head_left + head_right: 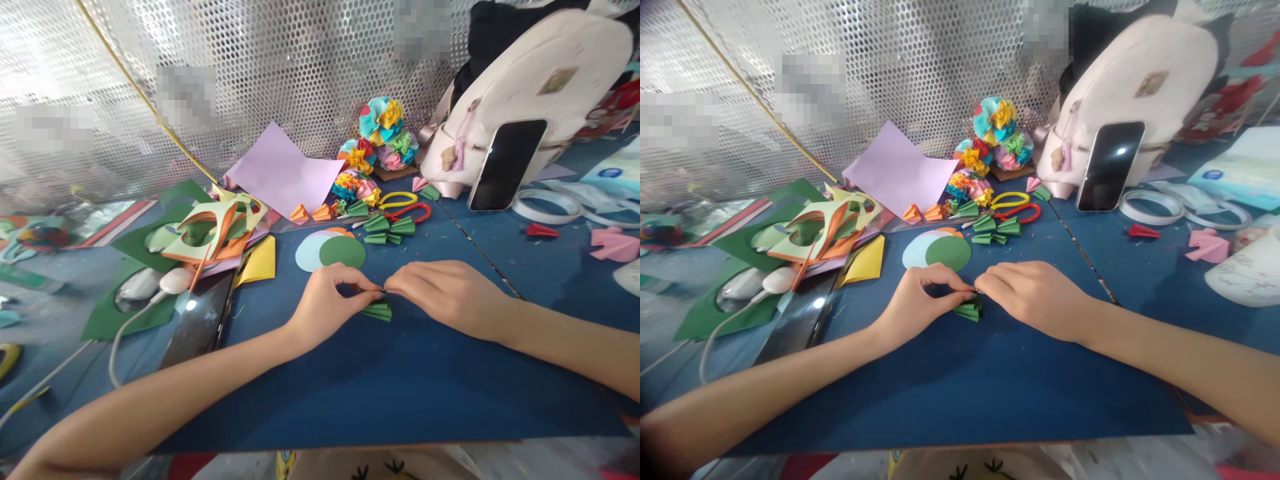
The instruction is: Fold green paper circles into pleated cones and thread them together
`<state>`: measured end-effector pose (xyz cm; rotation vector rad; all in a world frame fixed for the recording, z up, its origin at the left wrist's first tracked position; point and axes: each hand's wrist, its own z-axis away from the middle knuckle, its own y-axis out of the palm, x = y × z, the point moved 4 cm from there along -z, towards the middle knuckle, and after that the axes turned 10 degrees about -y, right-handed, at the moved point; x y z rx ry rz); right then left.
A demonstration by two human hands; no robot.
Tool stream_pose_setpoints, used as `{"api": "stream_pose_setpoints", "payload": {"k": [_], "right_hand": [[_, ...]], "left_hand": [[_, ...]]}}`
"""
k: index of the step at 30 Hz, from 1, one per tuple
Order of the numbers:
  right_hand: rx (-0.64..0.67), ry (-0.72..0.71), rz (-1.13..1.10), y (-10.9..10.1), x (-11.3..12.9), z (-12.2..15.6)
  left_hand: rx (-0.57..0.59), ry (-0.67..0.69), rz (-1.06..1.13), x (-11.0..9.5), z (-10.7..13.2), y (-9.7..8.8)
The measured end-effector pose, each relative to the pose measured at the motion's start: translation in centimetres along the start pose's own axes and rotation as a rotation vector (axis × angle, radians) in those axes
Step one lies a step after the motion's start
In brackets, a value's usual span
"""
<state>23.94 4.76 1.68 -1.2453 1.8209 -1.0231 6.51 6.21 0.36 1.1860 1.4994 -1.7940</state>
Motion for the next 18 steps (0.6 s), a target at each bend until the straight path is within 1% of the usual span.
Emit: {"api": "stream_pose_setpoints", "payload": {"k": [2, 6, 10, 13, 18], "right_hand": [[0.005, -0.002, 0.025, -0.2, 0.2, -0.2], [0.008, -0.011, 0.069, -0.3, 0.6, -0.6], [0.013, -0.034, 0.09, -0.2, 0.9, -0.7], [0.01, -0.034, 0.061, -0.2, 0.9, -0.6], [0.025, -0.004, 0.048, 0.1, 0.0, -0.1]], "left_hand": [[0.01, -0.016, 0.008, 0.1, -0.1, 0.0], [0.078, -0.029, -0.024, 0.1, -0.3, 0.2], [0.054, 0.079, -0.193, -0.6, -0.3, 0.1], [0.042, 0.159, -0.279, -1.0, -0.1, 0.0], [0.058, 0.188, -0.323, -1.1, -0.1, 0.1]]}}
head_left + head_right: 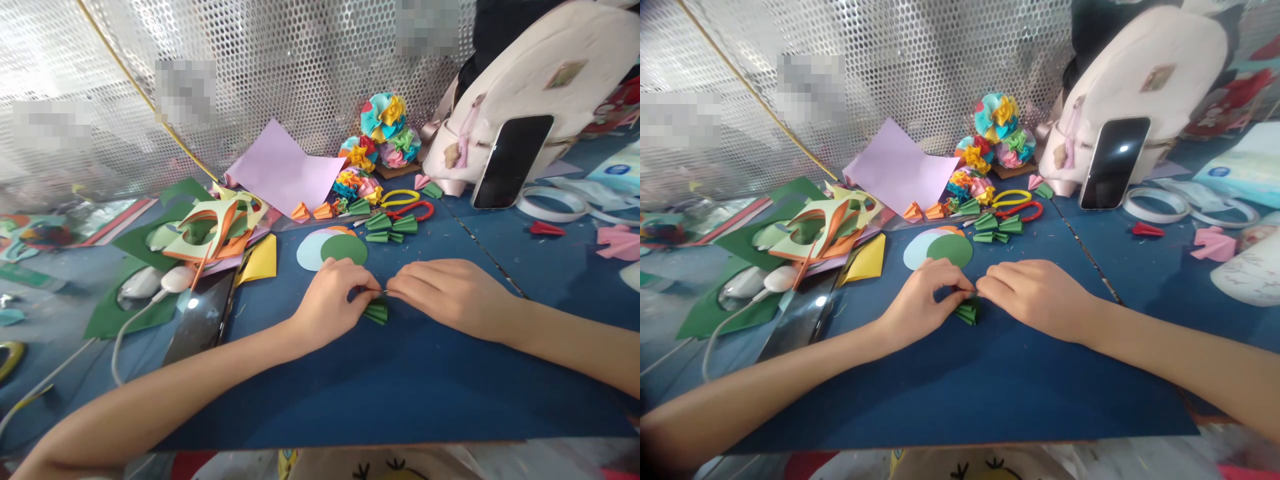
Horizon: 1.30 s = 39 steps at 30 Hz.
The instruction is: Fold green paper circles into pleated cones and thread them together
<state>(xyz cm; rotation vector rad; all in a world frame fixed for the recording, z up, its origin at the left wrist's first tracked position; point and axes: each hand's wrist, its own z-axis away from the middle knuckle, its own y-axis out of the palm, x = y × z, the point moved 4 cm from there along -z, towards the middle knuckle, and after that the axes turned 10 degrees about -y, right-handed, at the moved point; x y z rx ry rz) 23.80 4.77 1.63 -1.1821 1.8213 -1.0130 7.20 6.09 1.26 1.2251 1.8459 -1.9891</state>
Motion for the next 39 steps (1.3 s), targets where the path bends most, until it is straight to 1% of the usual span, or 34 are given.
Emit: {"api": "stream_pose_setpoints", "payload": {"k": [3, 5, 8, 10, 18, 26, 29, 32, 34, 36, 39], "right_hand": [[-0.002, 0.005, 0.015, 0.1, -0.4, 0.3], [-0.003, 0.005, -0.003, 0.2, -0.4, 0.4], [-0.017, 0.007, -0.063, 0.3, -0.3, 0.5], [-0.03, 0.003, -0.085, 0.3, -0.2, 0.5], [-0.036, -0.033, -0.069, 0.2, -0.1, 0.3], [-0.015, -0.086, -0.026, 0.0, 0.2, 0.1], [-0.018, -0.097, 0.0, -0.1, 0.2, 0.2], [-0.031, -0.117, 0.023, 0.0, 0.2, 0.1], [-0.027, -0.118, 0.034, 0.1, 0.3, 0.1], [-0.022, -0.099, 0.037, 0.2, 0.3, 0.0], [-0.042, -0.075, 0.02, 0.2, 0.3, 0.1]], "left_hand": [[-0.003, -0.036, 0.058, 0.3, -0.1, -0.1], [0.005, -0.099, 0.143, 0.6, -0.1, -0.1], [0.06, -0.195, 0.271, 1.0, -0.2, 0.1], [0.1, -0.228, 0.32, 1.1, -0.2, 0.3], [0.168, -0.281, 0.402, 1.2, -0.2, 0.4], [0.198, -0.301, 0.428, 1.4, -0.1, 0.4], [0.177, -0.258, 0.369, 1.3, -0.1, 0.3], [0.068, -0.101, 0.138, 0.6, 0.0, -0.3], [0.021, -0.01, -0.003, 0.2, 0.1, -0.5], [0.024, 0.031, -0.061, -0.1, 0.2, -0.5], [0.044, 0.034, -0.067, -0.3, 0.3, -0.4]]}}
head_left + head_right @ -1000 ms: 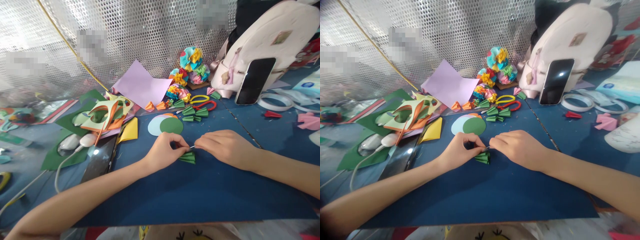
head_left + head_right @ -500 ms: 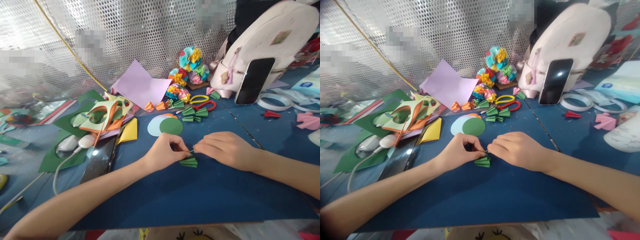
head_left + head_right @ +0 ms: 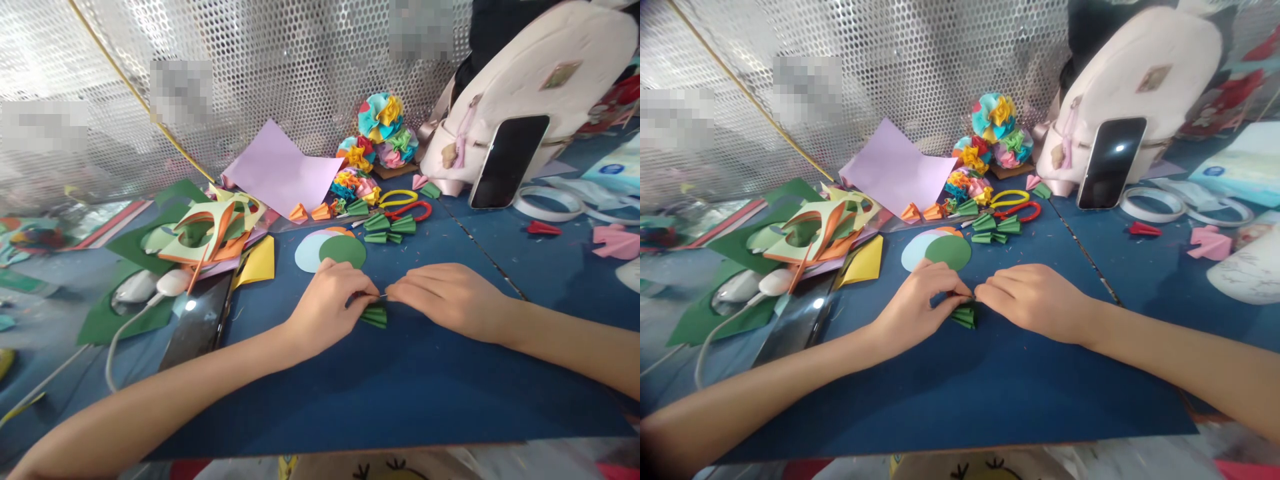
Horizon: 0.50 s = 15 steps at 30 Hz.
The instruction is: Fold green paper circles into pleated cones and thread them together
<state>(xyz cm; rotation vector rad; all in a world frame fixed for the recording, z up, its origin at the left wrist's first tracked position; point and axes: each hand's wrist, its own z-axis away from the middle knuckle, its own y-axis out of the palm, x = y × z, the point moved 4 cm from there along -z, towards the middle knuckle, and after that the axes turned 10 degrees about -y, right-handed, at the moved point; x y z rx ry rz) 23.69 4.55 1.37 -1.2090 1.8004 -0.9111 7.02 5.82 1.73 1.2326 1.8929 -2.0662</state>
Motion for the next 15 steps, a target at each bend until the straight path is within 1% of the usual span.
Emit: {"api": "stream_pose_setpoints", "payload": {"k": [3, 6, 8, 12, 15], "right_hand": [[-0.029, 0.0, -0.018, -0.1, 0.0, 0.0], [-0.048, -0.008, -0.035, -0.2, -0.1, 0.0], [-0.051, -0.022, -0.055, -0.3, 0.0, 0.0], [-0.04, -0.059, -0.084, -0.1, 0.3, 0.1], [-0.034, -0.032, -0.108, 0.1, 0.3, 0.1]], "left_hand": [[0.003, -0.063, 0.084, 0.2, -0.1, 0.0], [0.038, -0.208, 0.283, 0.7, -0.2, 0.3], [0.077, -0.28, 0.392, 1.0, -0.2, 0.6], [0.113, -0.318, 0.456, 1.0, -0.1, 1.0], [0.116, -0.33, 0.469, 1.1, -0.1, 1.0]]}}
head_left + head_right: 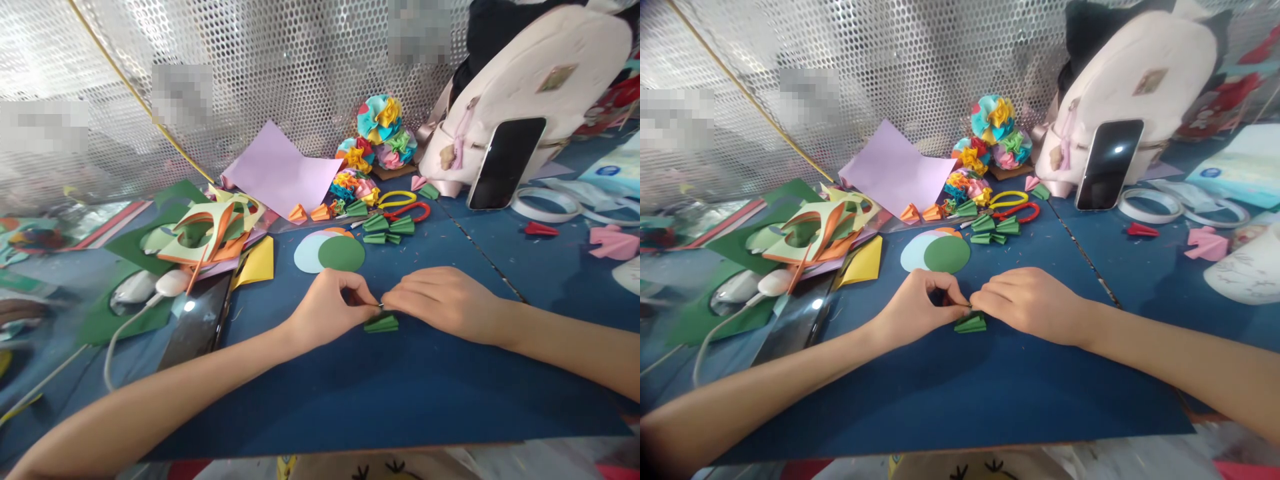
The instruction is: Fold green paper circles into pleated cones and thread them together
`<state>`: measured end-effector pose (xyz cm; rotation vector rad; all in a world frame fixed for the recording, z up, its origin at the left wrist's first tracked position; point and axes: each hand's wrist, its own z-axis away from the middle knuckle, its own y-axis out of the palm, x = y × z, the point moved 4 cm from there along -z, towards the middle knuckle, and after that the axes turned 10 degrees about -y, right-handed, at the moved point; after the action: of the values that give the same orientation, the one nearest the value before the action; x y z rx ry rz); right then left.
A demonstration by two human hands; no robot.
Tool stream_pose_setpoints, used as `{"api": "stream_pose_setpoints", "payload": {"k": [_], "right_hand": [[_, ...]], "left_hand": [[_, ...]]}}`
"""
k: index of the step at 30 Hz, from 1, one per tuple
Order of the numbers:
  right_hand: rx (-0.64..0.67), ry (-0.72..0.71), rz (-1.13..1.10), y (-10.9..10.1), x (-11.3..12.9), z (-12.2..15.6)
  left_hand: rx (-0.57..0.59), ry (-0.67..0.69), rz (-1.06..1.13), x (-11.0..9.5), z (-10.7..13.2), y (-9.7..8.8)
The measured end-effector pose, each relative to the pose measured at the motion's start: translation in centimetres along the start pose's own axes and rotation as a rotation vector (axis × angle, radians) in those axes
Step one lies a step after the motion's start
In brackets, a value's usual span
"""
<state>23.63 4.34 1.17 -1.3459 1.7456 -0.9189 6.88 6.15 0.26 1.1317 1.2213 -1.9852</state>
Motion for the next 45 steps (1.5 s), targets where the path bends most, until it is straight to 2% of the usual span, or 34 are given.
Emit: {"api": "stream_pose_setpoints", "payload": {"k": [5, 8, 13, 16, 20, 24, 27, 32, 39, 45], "right_hand": [[0.036, 0.043, 0.054, 0.3, -0.2, -0.4], [0.029, 0.08, 0.041, 0.4, -0.3, -0.6], [0.012, 0.204, -0.118, 0.5, -0.5, -0.7], [-0.009, 0.259, -0.202, 0.4, -0.6, -0.6], [-0.046, 0.316, -0.264, 0.2, -0.9, -0.5], [-0.052, 0.337, -0.312, 0.3, -0.9, -0.4], [-0.051, 0.338, -0.328, 0.5, -0.9, -0.3], [-0.042, 0.302, -0.268, 0.6, -1.0, -0.2], [-0.005, 0.152, -0.026, 0.3, -0.7, -0.3], [0.031, 0.127, 0.005, 0.0, -0.5, -0.6]], "left_hand": [[-0.009, 0.026, -0.011, 0.0, 0.0, 0.0], [-0.084, 0.129, -0.112, -0.6, 0.3, -0.1], [-0.191, 0.278, -0.265, -1.7, 0.9, -0.1], [-0.151, 0.267, -0.201, -1.4, 0.7, -0.1], [-0.077, 0.16, -0.072, -0.5, 0.2, -0.1], [-0.059, 0.077, -0.011, -0.1, 0.0, 0.0], [-0.074, 0.079, -0.054, -0.3, 0.2, 0.0], [-0.089, 0.172, -0.201, -0.9, 0.4, -0.2], [-0.048, 0.146, -0.097, -0.6, 0.1, -0.3], [-0.073, 0.144, -0.088, -0.7, 0.2, -0.2]]}}
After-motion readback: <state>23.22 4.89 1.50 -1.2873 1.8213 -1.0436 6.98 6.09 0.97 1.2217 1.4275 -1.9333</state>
